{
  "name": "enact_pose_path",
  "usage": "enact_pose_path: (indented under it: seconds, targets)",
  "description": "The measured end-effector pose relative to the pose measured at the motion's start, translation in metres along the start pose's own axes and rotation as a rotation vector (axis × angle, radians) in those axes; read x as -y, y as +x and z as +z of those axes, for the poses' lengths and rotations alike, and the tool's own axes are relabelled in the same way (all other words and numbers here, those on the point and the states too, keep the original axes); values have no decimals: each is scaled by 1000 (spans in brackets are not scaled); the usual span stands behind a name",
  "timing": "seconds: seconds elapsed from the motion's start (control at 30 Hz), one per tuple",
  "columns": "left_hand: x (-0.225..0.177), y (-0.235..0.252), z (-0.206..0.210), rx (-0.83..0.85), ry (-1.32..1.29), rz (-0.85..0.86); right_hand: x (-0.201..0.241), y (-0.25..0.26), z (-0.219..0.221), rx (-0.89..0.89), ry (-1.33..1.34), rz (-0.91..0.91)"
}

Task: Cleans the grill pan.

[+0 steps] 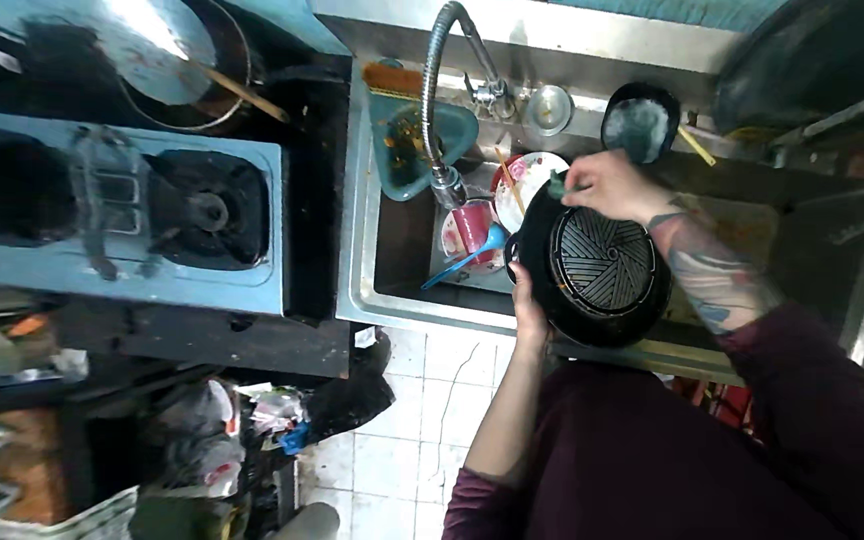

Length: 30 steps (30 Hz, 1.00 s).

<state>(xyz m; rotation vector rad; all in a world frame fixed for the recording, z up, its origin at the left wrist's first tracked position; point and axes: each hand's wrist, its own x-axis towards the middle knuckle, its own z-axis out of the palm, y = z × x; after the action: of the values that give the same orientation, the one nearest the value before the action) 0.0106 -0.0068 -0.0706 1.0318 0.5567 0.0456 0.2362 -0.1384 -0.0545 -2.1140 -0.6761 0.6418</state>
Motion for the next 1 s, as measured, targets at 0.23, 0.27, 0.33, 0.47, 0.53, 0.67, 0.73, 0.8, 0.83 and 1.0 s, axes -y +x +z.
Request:
enact_pose_path:
  seconds: [0.23, 0.27, 0.33, 0.47, 0.53, 0.67, 0.73, 0.8, 0.83, 1.0]
  targets:
    - [-9, 7, 9, 21, -2, -3, 47, -26, 51, 222, -9, -342]
    - [-11, 6, 10, 30, 8, -5, 45, -24, 50, 194, -41, -384]
    - [-18, 1, 12, 64, 25, -13, 33, -11, 35, 37, -131, -383]
    - [-34, -3, 23, 104, -50, 15, -17, 2, -23, -227, -128, 26]
    - [-40, -1, 30, 118, -58, 42, -21, -1, -33, -317, -27, 158]
    - [-45, 2, 40, 160, 52, 41, 27, -8, -20, -151, 11, -82]
    - [-48, 6, 44, 176, 73, 41, 61, -20, -8, -31, -30, -281]
    - [-52, 7, 50, 175, 57, 42, 99, -31, -22, 187, -182, -217]
    - [-54, 7, 52, 173, 52, 37, 125, -27, -44, 384, -278, -8]
    - [-57, 4, 54, 158, 11, 103, -1, -14, -80, -202, -304, -154]
